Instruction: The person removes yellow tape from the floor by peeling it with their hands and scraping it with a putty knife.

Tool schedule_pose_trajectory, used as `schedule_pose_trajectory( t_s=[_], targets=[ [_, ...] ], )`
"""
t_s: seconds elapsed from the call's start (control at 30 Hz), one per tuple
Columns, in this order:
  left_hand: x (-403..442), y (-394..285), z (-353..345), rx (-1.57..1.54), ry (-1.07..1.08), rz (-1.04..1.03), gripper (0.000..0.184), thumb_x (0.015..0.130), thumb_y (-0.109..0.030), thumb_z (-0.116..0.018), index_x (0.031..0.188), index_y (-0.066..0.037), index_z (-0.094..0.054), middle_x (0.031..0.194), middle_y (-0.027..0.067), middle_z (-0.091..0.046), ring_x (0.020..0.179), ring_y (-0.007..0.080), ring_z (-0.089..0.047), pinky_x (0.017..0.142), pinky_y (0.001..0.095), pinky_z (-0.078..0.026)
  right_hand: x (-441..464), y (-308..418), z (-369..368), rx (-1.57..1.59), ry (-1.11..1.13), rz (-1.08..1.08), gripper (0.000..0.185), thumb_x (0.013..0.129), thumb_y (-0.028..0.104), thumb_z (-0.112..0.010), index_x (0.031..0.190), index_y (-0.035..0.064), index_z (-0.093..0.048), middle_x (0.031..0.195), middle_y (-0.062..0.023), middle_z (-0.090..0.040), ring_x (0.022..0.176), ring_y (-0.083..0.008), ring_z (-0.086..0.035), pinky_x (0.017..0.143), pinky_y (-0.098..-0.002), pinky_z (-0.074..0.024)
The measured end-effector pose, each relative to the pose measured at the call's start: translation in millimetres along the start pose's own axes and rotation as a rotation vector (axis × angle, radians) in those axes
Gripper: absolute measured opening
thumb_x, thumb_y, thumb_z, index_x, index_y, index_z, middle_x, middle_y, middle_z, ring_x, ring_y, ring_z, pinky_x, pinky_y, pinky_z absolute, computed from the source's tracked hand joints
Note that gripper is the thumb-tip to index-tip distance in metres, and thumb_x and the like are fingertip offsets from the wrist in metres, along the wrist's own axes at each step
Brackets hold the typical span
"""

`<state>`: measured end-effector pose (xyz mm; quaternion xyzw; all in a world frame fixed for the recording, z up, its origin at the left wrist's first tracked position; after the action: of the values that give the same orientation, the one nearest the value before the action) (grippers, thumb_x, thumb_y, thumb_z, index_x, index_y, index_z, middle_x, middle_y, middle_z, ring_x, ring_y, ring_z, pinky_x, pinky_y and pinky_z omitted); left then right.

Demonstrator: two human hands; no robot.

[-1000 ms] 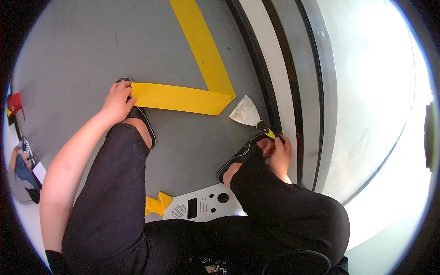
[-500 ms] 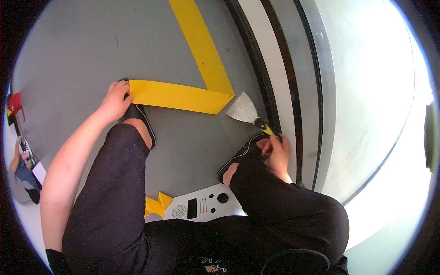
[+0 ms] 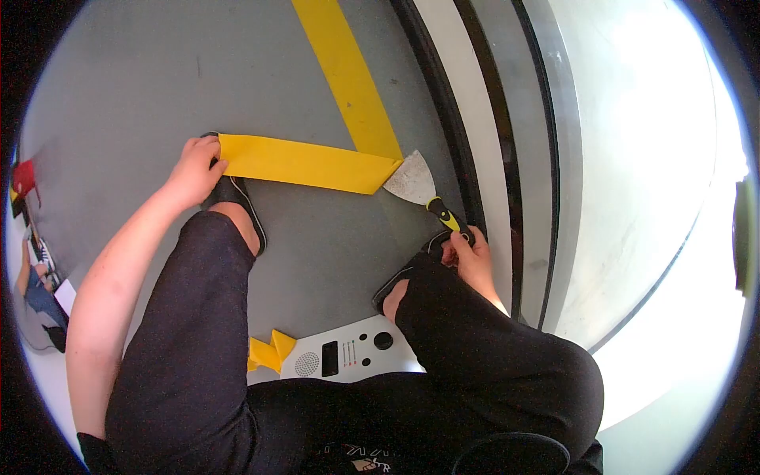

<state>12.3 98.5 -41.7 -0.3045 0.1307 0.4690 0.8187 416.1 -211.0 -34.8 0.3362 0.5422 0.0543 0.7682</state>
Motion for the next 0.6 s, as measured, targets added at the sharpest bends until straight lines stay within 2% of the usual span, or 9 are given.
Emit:
schedule_pose_trajectory(
  t_s=[0.1, 0.17, 0.23, 0.3, 0.33, 0.37, 0.43, 0.47, 0.6],
  targets=[
    [1, -2, 4, 0.004, 0.011, -0.003, 0.016, 0.083, -0.01, -0.06, 0.092, 0.002, -0.056, 0.111, 0.0166, -0.057, 0.111, 0.0388, -0.046, 0.097, 0.0443, -0.039, -3, 7, 3, 0.055, -0.01, -0.017, 0.034, 0.097, 0.02, -0.056, 0.121, -0.0029, -0.049, 0.074, -0.005, -0.059, 0.061, -0.0114, -0.056, 0.055, -0.0268, -0.0456],
    [2, -1, 4, 0.018, 0.106, 0.056, 0.021, 0.084, -0.011, -0.059, 0.1, 0.002, -0.057, 0.124, 0.0189, -0.054, 0.119, 0.0392, -0.044, 0.103, 0.0453, -0.035, -12, 26, 3, -0.017, -0.092, 0.169, 0.033, 0.097, 0.018, -0.055, 0.123, -0.0018, -0.05, 0.077, -0.0055, -0.061, 0.066, -0.0115, -0.059, 0.058, -0.0252, -0.0477],
    [0, -1, 3, 0.016, 0.078, 0.028, 0.02, 0.084, -0.011, -0.058, 0.099, 0.002, -0.057, 0.121, 0.0188, -0.055, 0.117, 0.0391, -0.044, 0.101, 0.0454, -0.036, -19, 37, -4, 0.027, -0.09, 0.182, 0.036, 0.094, 0.015, -0.059, 0.126, 0.0001, -0.051, 0.086, -0.0073, -0.064, 0.072, -0.0117, -0.062, 0.063, -0.0232, -0.05],
    [0, 0, 3, 0.015, 0.05, -0.001, 0.019, 0.084, -0.012, -0.058, 0.098, 0.002, -0.057, 0.119, 0.0187, -0.056, 0.115, 0.0389, -0.045, 0.1, 0.0455, -0.037, -17, 52, -13, -0.27, 0.026, 0.459, 0.042, 0.091, 0.012, -0.063, 0.129, 0.0015, -0.05, 0.095, -0.008, -0.064, 0.077, -0.0119, -0.063, 0.066, -0.021, -0.0503],
    [1, 0, 4, 0.008, 0.051, -0.005, 0.019, 0.085, -0.012, -0.058, 0.097, 0.002, -0.056, 0.114, 0.0187, -0.056, 0.112, 0.0383, -0.047, 0.097, 0.0453, -0.038, -13, 65, -23, -0.241, 0.066, 0.475, 0.047, 0.085, 0.015, -0.07, 0.125, 0.0007, -0.051, 0.1, -0.0114, -0.064, 0.079, -0.017, -0.064, 0.067, -0.0265, -0.0514],
    [2, 0, 5, 0.002, 0.053, -0.011, 0.018, 0.085, -0.012, -0.057, 0.096, 0.003, -0.056, 0.109, 0.0188, -0.056, 0.109, 0.0378, -0.048, 0.095, 0.0451, -0.039, -8, 74, -28, -0.241, 0.066, 0.474, 0.047, 0.085, 0.015, -0.07, 0.125, 0.0007, -0.051, 0.1, -0.0114, -0.064, 0.079, -0.017, -0.064, 0.067, -0.0265, -0.0514],
    [6, -4, 8, -0.039, 0.026, 0.026, 0.016, 0.083, -0.011, -0.059, 0.09, 0.003, -0.054, 0.103, 0.0186, -0.055, 0.101, 0.0378, -0.05, 0.088, 0.0454, -0.041, -2, 94, -39, -0.593, 0.057, 0.62, 0.045, 0.08, 0.018, -0.073, 0.117, 0.0021, -0.052, 0.095, -0.0159, -0.064, 0.081, -0.0251, -0.066, 0.069, -0.0328, -0.0518],
    [7, -5, 9, -0.08, -0.004, 0.061, 0.016, 0.082, -0.011, -0.06, 0.085, 0.003, -0.052, 0.096, 0.0184, -0.055, 0.094, 0.0378, -0.051, 0.081, 0.0458, -0.043, -6, 109, -46, -0.686, 0.037, 0.737, 0.043, 0.077, 0.019, -0.074, 0.109, 0.0035, -0.051, 0.088, -0.0186, -0.063, 0.079, -0.0333, -0.066, 0.069, -0.0391, -0.0517],
    [12, 6, 2, -0.121, -0.085, 0.019, 0.018, 0.083, -0.012, -0.059, 0.083, 0.003, -0.051, 0.092, 0.0189, -0.053, 0.088, 0.0376, -0.052, 0.075, 0.0468, -0.042, -12, 124, -54, -0.761, 0.126, 0.971, 0.04, 0.076, 0.017, -0.071, 0.106, 0.002, -0.05, 0.077, -0.0177, -0.061, 0.068, -0.0359, -0.063, 0.062, -0.0416, -0.0509]
  ],
)
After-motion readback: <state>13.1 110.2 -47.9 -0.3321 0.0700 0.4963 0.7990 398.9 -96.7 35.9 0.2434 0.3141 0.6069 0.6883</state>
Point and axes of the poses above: each hand's wrist, its own x-axis towards the middle knuckle, its own z-axis out of the back of the hand, y = z × x, the point moved 3 cm from there along x, towards the middle knuckle
